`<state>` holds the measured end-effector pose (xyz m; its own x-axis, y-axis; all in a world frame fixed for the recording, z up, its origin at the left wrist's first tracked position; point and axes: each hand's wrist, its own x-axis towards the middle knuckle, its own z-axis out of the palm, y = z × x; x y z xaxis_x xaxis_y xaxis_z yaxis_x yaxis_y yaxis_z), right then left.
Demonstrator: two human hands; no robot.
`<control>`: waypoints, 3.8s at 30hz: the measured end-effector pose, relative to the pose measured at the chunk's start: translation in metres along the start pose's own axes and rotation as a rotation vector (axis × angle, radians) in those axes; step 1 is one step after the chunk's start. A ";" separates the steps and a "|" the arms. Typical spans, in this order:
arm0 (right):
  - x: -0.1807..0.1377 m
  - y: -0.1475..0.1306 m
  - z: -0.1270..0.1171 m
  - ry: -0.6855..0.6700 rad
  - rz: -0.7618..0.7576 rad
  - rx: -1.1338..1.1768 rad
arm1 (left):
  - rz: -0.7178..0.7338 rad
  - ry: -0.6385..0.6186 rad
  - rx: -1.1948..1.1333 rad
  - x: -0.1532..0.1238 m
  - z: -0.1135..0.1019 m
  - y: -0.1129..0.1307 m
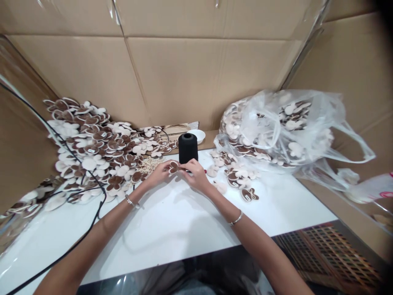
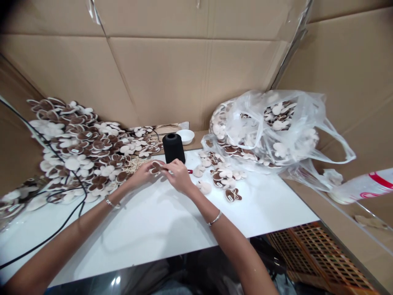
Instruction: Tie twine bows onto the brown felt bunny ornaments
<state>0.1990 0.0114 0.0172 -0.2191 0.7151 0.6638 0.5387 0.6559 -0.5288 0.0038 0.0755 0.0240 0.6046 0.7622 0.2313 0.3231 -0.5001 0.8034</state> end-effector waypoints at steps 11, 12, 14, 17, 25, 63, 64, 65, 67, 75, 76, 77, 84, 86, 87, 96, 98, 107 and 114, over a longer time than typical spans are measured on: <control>0.016 0.019 0.018 -0.059 0.096 -0.333 | 0.111 0.164 0.338 -0.025 0.014 0.002; 0.016 0.020 0.019 -0.090 0.070 -0.372 | 0.137 0.168 0.401 -0.024 0.011 0.004; 0.015 0.020 0.021 -0.152 0.003 -0.423 | 0.196 0.169 0.507 -0.020 0.006 0.006; 0.010 0.020 0.020 -0.251 -0.124 -0.396 | 0.263 0.135 0.623 -0.012 -0.005 0.007; -0.005 -0.003 0.007 -0.296 -0.159 -0.093 | 0.169 -0.025 0.239 -0.014 -0.024 0.009; -0.013 -0.004 0.041 -0.255 0.626 0.798 | -0.275 0.172 -0.319 -0.053 0.014 0.009; -0.013 -0.005 0.041 -0.231 0.605 0.768 | -0.281 0.188 -0.325 -0.053 0.015 0.007; -0.013 -0.007 0.041 -0.206 0.586 0.715 | -0.286 0.209 -0.329 -0.052 0.017 0.005; -0.013 -0.011 0.041 -0.158 0.548 0.573 | -0.286 0.256 -0.337 -0.052 0.019 0.002; -0.013 -0.011 0.038 -0.183 0.519 0.586 | -0.337 0.226 -0.382 -0.052 0.016 0.004; -0.012 -0.010 0.038 -0.194 0.507 0.572 | -0.347 0.215 -0.376 -0.053 0.016 0.005; -0.012 -0.010 0.038 -0.205 0.493 0.548 | -0.349 0.216 -0.361 -0.053 0.016 0.007; -0.015 -0.017 0.038 -0.122 0.261 0.236 | -0.314 0.276 -0.318 -0.052 0.019 0.007; -0.016 -0.017 0.038 -0.115 0.270 0.229 | -0.325 0.213 -0.371 -0.052 0.016 0.004; -0.016 -0.017 0.037 -0.116 0.299 0.244 | -0.331 0.194 -0.404 -0.052 0.014 0.003; -0.016 -0.017 0.032 -0.111 0.500 0.430 | -0.491 0.180 -0.664 -0.062 0.007 0.001; -0.016 -0.018 0.033 -0.114 0.507 0.446 | -0.481 0.176 -0.699 -0.062 0.009 0.002; -0.019 -0.016 0.035 -0.140 0.542 0.524 | -0.477 0.131 -0.774 -0.063 0.011 0.010; -0.019 -0.019 0.035 -0.135 0.538 0.492 | -0.448 0.149 -0.644 -0.063 0.009 0.012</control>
<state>0.1642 -0.0059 -0.0037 -0.1430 0.9709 0.1918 0.1804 0.2162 -0.9595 -0.0235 0.0178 0.0139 0.3986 0.9041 -0.1542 0.0009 0.1677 0.9858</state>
